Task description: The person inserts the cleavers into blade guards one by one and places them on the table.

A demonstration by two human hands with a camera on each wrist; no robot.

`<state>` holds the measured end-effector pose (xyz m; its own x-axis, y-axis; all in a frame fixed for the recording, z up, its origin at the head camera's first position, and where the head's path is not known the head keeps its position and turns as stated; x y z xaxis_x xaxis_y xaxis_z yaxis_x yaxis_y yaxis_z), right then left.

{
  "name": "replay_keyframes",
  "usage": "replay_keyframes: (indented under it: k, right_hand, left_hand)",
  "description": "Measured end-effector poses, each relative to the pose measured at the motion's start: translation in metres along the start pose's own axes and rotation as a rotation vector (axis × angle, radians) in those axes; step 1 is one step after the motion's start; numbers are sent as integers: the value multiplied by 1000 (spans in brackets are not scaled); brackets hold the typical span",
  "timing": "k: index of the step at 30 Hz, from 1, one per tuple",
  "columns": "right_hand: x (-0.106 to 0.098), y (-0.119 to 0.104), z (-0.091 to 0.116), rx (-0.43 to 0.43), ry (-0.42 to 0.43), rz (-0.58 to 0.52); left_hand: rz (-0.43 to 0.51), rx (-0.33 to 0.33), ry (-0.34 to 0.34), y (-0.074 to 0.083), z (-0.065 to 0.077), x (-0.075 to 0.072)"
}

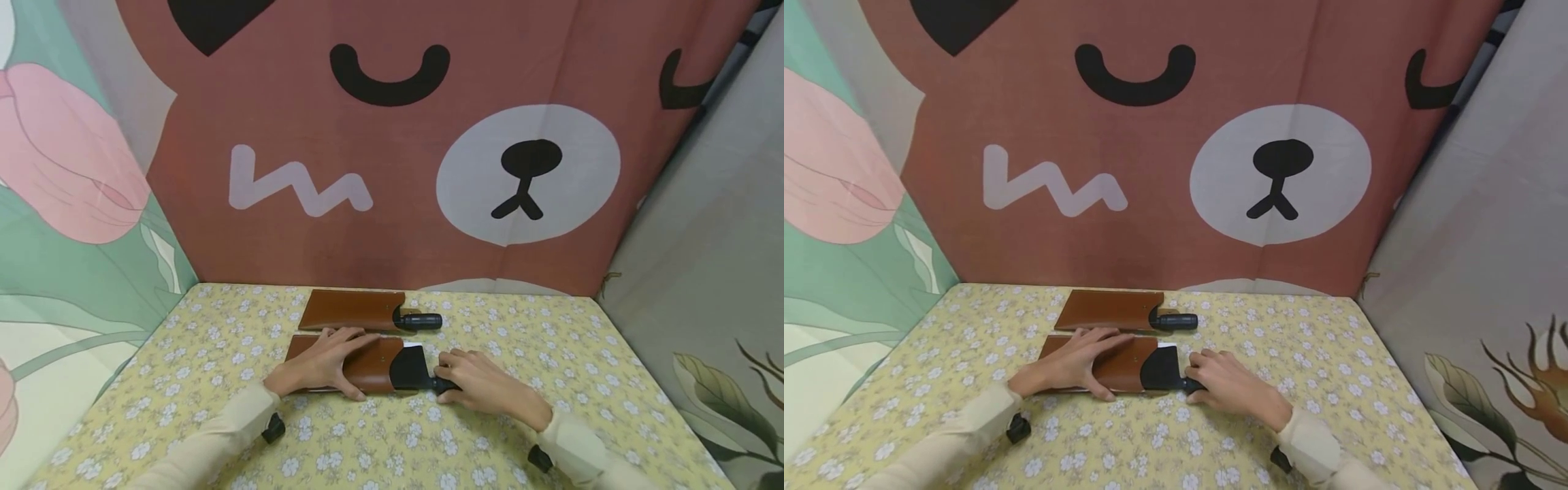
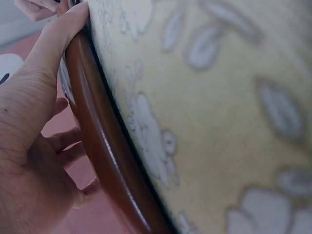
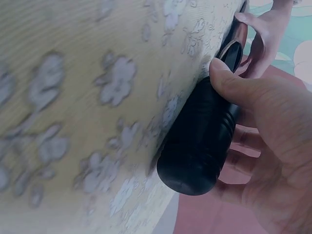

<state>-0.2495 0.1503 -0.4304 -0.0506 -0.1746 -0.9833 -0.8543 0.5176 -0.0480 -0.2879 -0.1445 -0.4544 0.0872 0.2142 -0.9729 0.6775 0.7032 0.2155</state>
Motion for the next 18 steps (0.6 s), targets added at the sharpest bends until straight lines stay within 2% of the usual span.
replay_keyframes:
  k: [10,18]
  right_hand:
    - [8,-2,-4,0,-42,-28]
    - [4,-4,-16,-10,-24,-28]
  left_hand:
    - [48,-26,-40,1,1,9]
    - [19,-19,-19,0,-6,3]
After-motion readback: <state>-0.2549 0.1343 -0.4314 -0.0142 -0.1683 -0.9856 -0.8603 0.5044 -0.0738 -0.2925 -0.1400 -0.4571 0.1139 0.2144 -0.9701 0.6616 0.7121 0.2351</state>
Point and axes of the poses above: each hand's wrist, its own z-axis away from the middle knuckle, its own x-axis out of the palm, y = z × x, the point moved 3 cm from there along -z, towards the middle knuckle, and after that the axes turned 8 degrees about -z, right-handed, at the moved point
